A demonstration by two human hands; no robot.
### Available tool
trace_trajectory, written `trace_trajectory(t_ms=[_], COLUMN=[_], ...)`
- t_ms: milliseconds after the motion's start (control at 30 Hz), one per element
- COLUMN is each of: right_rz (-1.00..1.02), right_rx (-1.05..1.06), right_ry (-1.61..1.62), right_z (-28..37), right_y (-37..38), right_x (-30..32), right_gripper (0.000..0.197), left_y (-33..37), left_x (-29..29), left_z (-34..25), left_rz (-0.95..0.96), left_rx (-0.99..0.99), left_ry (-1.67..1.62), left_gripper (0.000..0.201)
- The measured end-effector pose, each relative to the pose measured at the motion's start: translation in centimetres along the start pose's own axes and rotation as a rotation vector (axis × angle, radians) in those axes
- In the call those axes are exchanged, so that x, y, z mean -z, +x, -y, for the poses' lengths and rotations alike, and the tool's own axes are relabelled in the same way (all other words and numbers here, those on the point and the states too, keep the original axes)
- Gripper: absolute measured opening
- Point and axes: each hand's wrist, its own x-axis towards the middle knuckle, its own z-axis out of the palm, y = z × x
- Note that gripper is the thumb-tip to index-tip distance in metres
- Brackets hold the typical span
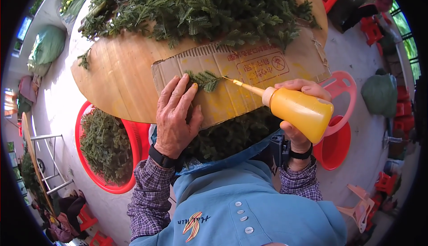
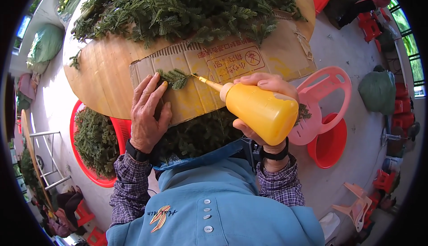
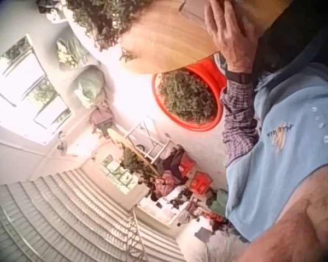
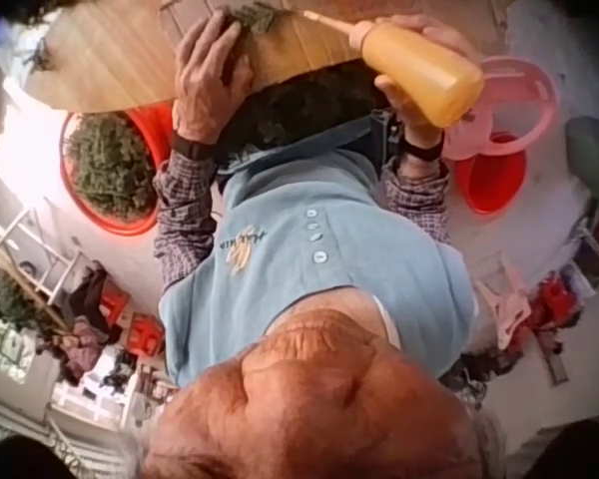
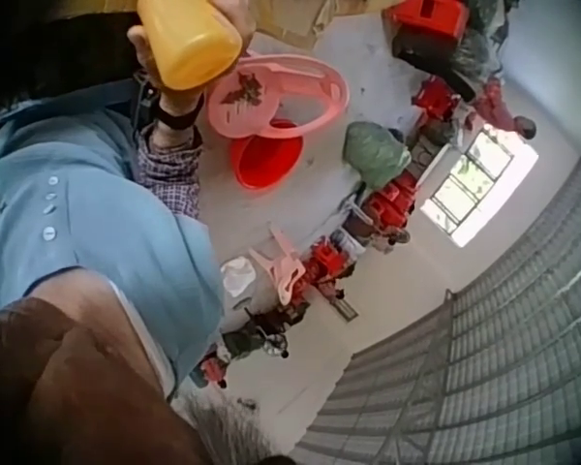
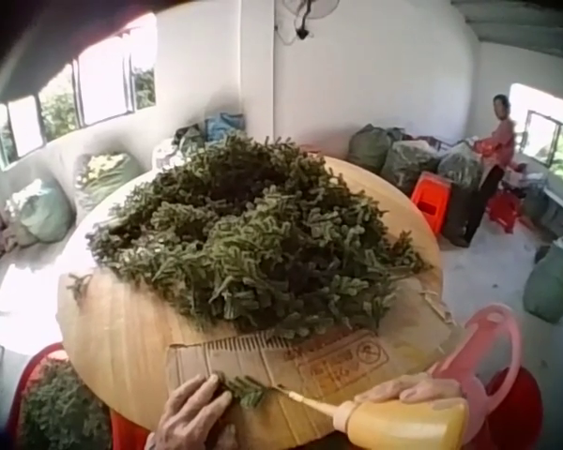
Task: The person picks up small branches from a pile, applies glue to their stems from a squeeze bottle, and places them into a blue bag. They occasionally move the pile of branches on the table and reach into the bag to rearrange the contents.
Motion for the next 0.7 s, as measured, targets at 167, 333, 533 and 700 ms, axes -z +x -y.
trace_trajectory(t_ms=[167,333,533,700], right_rz=[0.049,-0.031,-0.14,-0.316], right_rx=[0.053,0.067,0.065,0.017], right_ry=[-0.036,0.0,-0.117,-0.128], right_z=[0.0,0.8,2.2,1.4], right_y=[0.1,0.0,-1.2,-1.4], right_x=[0.5,1.0,3.8,6.5], right_gripper=[0.072,0.072,0.071,0.071], left_y=[0.0,-0.2,-2.1,-0.6], left_x=[0.0,0.9,4.1,4.4], left_z=[0.3,-0.6,-2.6,-2.4], left_rz=[-0.015,0.032,0.176,0.313], left_rx=[-0.01,-0.091,-0.154,-0.204], left_ry=[-0.012,-0.07,-0.176,-0.3], left_gripper=[0.043,0.037,0.028,0.025])
